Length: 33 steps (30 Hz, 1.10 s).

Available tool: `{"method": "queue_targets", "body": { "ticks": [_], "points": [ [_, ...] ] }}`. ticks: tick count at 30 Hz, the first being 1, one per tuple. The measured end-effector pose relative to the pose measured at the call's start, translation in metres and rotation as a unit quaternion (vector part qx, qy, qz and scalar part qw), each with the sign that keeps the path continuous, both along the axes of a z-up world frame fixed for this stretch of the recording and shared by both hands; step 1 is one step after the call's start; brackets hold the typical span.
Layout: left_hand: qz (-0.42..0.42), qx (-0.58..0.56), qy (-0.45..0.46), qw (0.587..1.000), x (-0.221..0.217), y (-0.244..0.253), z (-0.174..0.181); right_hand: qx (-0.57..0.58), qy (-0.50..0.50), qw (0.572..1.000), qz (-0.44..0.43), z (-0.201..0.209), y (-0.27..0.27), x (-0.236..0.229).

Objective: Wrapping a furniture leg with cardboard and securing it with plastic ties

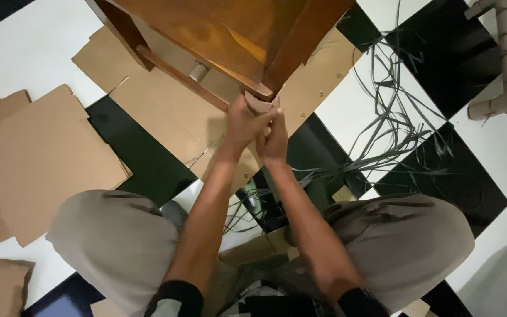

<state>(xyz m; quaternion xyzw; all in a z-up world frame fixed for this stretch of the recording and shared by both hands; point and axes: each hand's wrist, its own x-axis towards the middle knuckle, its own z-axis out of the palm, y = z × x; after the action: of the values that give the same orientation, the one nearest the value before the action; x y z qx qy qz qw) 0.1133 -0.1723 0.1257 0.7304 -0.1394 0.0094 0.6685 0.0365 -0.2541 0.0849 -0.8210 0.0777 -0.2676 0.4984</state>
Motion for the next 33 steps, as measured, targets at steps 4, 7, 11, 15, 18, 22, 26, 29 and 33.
{"method": "queue_targets", "body": {
  "ticks": [4, 7, 11, 15, 18, 22, 26, 29, 33],
  "points": [
    [0.008, -0.003, -0.014, 1.000, -0.011, -0.007, 0.022, -0.051, -0.007, 0.998, -0.028, -0.005, -0.002, 0.010],
    [-0.025, -0.005, 0.024, 0.999, -0.013, -0.013, 0.030, -0.007, -0.068, 0.998, -0.013, 0.022, -0.001, 0.014],
    [0.025, 0.080, 0.108, 0.991, -0.012, -0.012, 0.041, -0.007, -0.057, 0.998, -0.012, 0.018, -0.001, 0.018],
    [0.053, 0.032, 0.039, 0.997, -0.012, -0.021, 0.032, -0.011, -0.041, 0.999, -0.011, 0.013, -0.013, 0.019],
    [0.051, 0.038, 0.061, 0.996, -0.007, -0.020, 0.005, -0.013, -0.030, 0.999, -0.008, 0.010, -0.015, 0.016],
    [0.061, 0.055, 0.059, 0.995, -0.008, -0.020, 0.026, -0.014, -0.022, 1.000, -0.005, 0.006, -0.018, 0.015],
    [0.079, 0.043, -0.033, 0.995, -0.010, -0.020, 0.039, -0.019, -0.011, 1.000, -0.001, 0.003, -0.018, 0.014],
    [0.098, 0.040, -0.078, 0.991, -0.010, -0.026, 0.030, -0.022, 0.000, 1.000, 0.004, 0.000, -0.016, 0.012],
    [0.111, 0.070, -0.093, 0.987, 0.000, -0.019, -0.005, -0.027, 0.012, 1.000, 0.009, -0.003, -0.016, 0.012]
  ]
}}
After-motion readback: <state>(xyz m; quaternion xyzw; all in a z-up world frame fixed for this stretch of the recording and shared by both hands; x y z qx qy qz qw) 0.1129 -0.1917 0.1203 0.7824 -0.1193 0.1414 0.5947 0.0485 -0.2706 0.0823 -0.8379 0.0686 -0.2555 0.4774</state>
